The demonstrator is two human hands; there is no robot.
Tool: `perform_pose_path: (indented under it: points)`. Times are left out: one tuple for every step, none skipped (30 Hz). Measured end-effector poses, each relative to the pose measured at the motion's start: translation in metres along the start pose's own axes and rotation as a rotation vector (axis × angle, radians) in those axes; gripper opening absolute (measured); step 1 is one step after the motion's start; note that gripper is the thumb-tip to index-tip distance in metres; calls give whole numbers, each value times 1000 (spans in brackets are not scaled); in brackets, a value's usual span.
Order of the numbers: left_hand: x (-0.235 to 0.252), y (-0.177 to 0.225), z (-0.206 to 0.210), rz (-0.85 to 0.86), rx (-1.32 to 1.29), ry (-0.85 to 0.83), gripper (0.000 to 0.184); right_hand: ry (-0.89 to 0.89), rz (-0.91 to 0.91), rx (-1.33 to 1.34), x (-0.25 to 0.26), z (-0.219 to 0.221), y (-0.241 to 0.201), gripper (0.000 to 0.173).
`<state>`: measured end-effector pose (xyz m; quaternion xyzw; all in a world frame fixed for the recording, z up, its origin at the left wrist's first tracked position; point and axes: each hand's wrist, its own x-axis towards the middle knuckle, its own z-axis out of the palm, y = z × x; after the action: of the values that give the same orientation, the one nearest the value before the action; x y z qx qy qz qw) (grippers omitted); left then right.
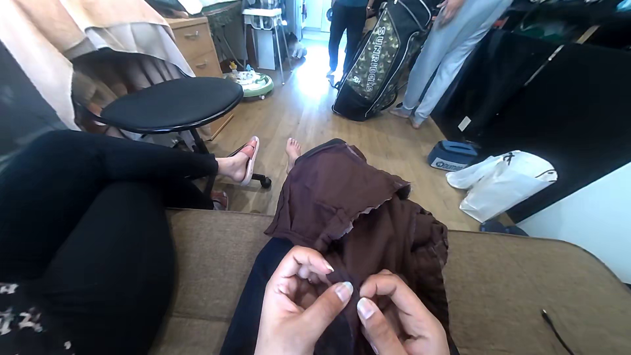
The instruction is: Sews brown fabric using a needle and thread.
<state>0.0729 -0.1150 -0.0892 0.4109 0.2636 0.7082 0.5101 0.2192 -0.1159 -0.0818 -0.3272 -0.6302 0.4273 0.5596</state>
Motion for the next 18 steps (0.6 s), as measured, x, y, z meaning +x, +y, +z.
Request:
perform_pose_path:
  points:
    - [0, 0, 0, 4, 4, -1, 27, -2, 0, -4, 0, 0, 0, 6]
    - [0, 0, 0, 11, 8, -6, 27, -4, -1, -8, 0, -1, -1, 6]
    - [0, 0, 0, 27, 18, -18, 27, -6, -3, -13, 0, -1, -1, 7]
    - [0, 0, 0, 52, 32, -30, 27, -6, -5, -17, 1, -2, -2, 8]
    - [0, -1, -1, 78, 44, -42, 26, -7, -6, -21, 1, -2, -2, 8]
    - [0, -1, -1, 105, 55, -49, 27, -8, -7, -26, 1, -3, -3, 8]
    - [0, -1, -1, 128, 71, -56, 27, -10, -8, -29, 1, -4, -3, 8]
    - [1, -1, -1, 148, 90, -59, 27, -10, -13, -32, 1, -4, -3, 8]
    - [1, -1, 0, 161, 104, -61, 27, -10, -21, -37, 1, -5, -3, 7]
    - [1, 0, 0, 168, 114, -62, 26, -9, -29, -44, 1, -5, -1, 7]
    - [1, 1, -1, 171, 124, -66, 26, -9, -36, -48, 2, -6, 0, 6]
    - [1, 2, -1, 169, 134, -73, 26, -8, -39, -50, 2, -7, 1, 6]
    - [1, 3, -1, 166, 148, -78, 26, -6, -40, -50, 2, -7, 2, 6]
    - [2, 4, -1, 163, 163, -86, 25, -7, -42, -50, 2, -8, 3, 7]
    - [2, 5, -2, 158, 170, -92, 25, -9, -46, -47, 2, -8, 4, 8]
    - [1, 6, -1, 154, 171, -93, 26, -10, -50, -44, 2, -7, 5, 8]
    - [1, 6, -1, 150, 166, -94, 26, -8, -52, -43, 2, -7, 5, 9]
    - [1, 6, -1, 143, 160, -97, 26, -6, -54, -44, 3, -7, 5, 9]
